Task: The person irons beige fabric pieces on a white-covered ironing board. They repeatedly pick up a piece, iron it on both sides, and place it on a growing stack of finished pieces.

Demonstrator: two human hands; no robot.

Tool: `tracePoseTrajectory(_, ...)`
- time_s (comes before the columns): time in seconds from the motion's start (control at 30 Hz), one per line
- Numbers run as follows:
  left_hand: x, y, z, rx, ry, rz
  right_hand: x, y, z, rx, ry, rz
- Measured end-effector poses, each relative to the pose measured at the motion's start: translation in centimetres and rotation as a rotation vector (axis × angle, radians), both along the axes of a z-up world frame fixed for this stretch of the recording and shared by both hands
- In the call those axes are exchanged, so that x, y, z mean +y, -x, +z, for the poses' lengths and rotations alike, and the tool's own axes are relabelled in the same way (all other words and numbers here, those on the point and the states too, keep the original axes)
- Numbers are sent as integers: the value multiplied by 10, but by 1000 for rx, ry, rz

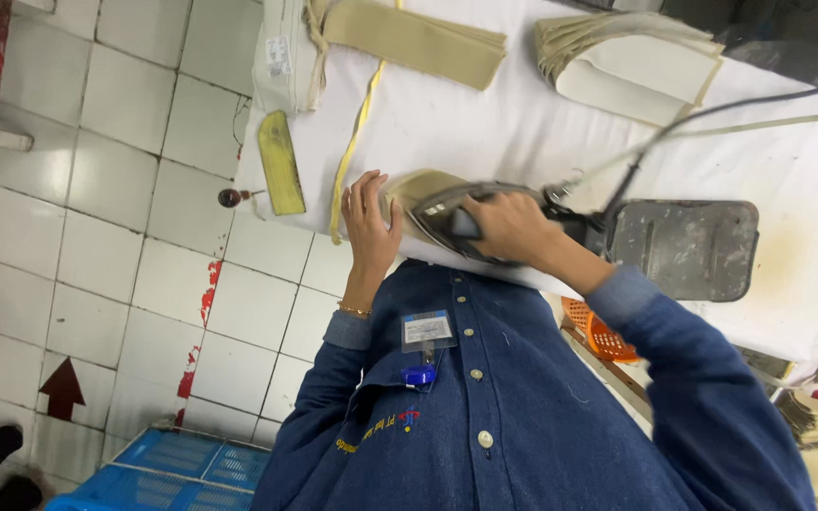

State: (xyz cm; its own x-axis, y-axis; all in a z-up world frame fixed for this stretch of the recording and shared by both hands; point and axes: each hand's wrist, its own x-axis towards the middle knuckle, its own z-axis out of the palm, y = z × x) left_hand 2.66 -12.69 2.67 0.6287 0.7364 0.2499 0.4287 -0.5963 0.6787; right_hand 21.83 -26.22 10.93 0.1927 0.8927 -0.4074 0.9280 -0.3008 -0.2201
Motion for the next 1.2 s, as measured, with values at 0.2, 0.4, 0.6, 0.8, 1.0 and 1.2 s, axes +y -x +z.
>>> tracePoseTrajectory(0.2, 16, 8, -14, 5, -2, 9, -72, -34, -8, -47, 107, -176)
tracePoseTrajectory(0.4, 22, 9, -14, -3, -35, 10, -68, -36, -22, -60, 79, -67)
tracePoseTrajectory(0.6, 23, 11, -4, -42, -20, 38, -1, -12, -18, -27, 28, -10)
tracePoseTrajectory(0.8, 20, 17, 0, -32, -15, 90, 46, 2, -39, -33, -10, 26)
tracePoseTrajectory(1.0, 14, 25, -13, -9, 6, 103, 2, -3, -6, -57, 122, 15)
tracePoseTrajectory(1.2, 6, 16, -29, -60, 92, 101, -82, -67, -53, 59, 200, -149)
